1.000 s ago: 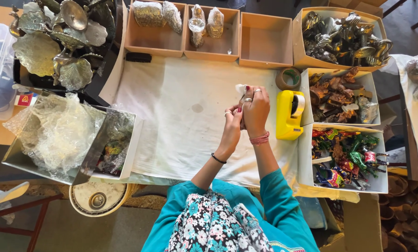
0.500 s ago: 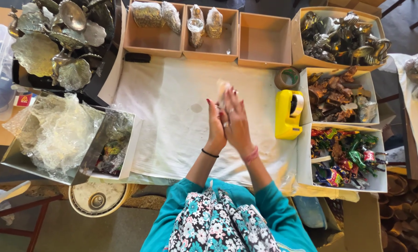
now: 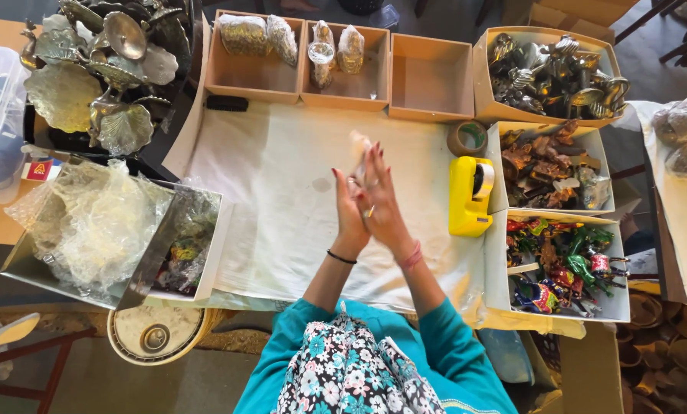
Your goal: Wrapping small decorative figurines in paper and organizing them into boxes.
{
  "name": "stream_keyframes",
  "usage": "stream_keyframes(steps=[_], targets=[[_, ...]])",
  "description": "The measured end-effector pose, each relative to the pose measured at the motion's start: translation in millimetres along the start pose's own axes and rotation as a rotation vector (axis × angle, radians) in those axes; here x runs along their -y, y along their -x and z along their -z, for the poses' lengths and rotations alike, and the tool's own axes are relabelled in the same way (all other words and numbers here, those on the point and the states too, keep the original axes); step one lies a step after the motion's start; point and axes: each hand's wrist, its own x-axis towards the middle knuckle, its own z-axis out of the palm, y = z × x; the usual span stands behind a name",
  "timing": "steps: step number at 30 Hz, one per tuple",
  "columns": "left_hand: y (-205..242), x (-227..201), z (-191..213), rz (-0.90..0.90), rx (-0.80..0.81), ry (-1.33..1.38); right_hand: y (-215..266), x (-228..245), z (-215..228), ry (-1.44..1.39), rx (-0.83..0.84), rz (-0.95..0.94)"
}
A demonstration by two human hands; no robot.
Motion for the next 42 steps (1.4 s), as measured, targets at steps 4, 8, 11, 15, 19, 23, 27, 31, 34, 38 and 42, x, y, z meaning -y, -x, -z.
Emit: stream_keyframes(steps=[4,8,11,15,19,23,27,31,34,38,42], targets=[[5.6,-0.3,-16.0,0.104,-0.031,0.080,-22.9,-7.7,5.8,-0.159,-0.074,-0.067],[-27.3,3.5,31.6,0.153,-0.020,0.233,1.3,0.1,-8.0,-0.189,-0.066,-0.102],[-49.4,13.3,50.2,0.197,-0.031,0.317,4.7,-10.1,-13.6,-0.093,-0.024,-0.106],[-61.3,35.5,32.6,0.201,-0.068,0.304,-25.1,-36.7,4.9,-0.067,-0.069,-0.068],[-75.5,53.6,25.2,0.236,0.021,0.419,-49.0,-30.8,30.2,-0.359,-0.248,-0.180],[-94.9,70.8,46.6,-0.001,0.273,0.103,-29.7,-16.0,40.6,-0.269,-0.215,-0.132],[-78.0,75.7,45.0,0.024,0.206,0.058,-31.2,3.7,37.4,0.050,-0.117,-0.081],[-57.0,53.0,26.2,0.167,0.193,0.518,-48.0,-13.3,27.1,0.078,-0.125,-0.155],[-42.1,32.1,6.9,0.093,0.017,0.343,-55.9,-22.6,19.0,-0.141,-0.132,-0.315],[-35.1,26.8,0.8,-0.092,-0.193,-0.040,-58.3,-5.6,7.7,-0.320,-0.233,-0.552],[-40.6,26.1,13.2,-0.188,-0.276,-0.145,-37.0,-3.6,-5.7,-0.293,-0.282,-0.456]])
